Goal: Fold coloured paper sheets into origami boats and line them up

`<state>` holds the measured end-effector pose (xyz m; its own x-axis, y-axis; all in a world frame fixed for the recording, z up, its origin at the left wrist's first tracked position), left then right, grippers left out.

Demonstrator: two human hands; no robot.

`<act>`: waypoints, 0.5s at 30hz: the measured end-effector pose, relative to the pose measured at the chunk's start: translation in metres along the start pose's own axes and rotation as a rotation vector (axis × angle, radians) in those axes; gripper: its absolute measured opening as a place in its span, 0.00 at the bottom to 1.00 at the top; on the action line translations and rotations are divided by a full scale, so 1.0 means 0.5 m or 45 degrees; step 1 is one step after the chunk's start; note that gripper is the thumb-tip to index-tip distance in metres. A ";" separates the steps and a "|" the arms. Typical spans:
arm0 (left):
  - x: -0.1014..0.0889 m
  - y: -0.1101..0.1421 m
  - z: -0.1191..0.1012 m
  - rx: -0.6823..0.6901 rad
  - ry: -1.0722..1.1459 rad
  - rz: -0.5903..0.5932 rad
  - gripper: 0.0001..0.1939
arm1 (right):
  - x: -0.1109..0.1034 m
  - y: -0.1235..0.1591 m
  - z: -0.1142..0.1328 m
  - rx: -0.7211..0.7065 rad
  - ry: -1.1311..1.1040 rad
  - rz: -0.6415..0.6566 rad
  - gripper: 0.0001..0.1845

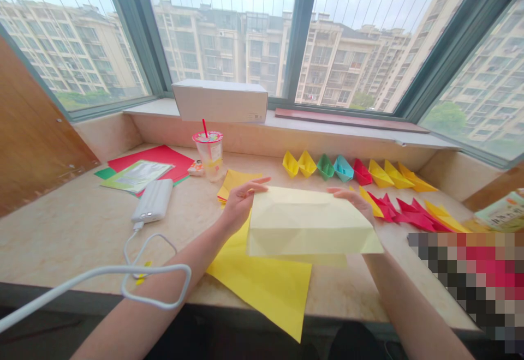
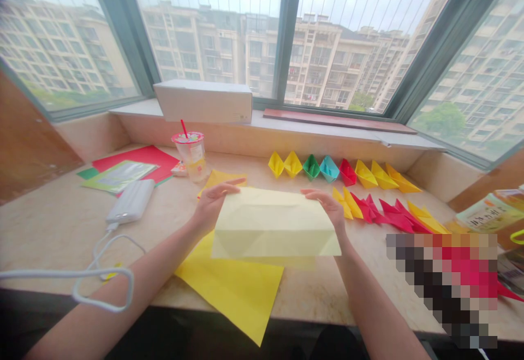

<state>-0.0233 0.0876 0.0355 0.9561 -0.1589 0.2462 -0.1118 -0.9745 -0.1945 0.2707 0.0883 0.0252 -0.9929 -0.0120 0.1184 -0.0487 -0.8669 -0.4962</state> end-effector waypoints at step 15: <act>0.034 0.023 0.096 -0.563 0.053 0.176 0.53 | -0.020 0.001 -0.035 0.193 0.063 -0.239 0.11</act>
<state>0.0047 0.0811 -0.0081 0.9135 -0.2892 0.2860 -0.3507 -0.9163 0.1935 0.2785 0.0966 0.0086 -0.9723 0.1774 0.1523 -0.2196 -0.9166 -0.3342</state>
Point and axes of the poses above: each hand's wrist, its own y-axis away from the middle knuckle, its own x-axis out of the palm, z = x × y, the point moved 8 cm from there along -y, towards the middle knuckle, and after that the axes turned 5 degrees about -x, right-handed, at the moved point
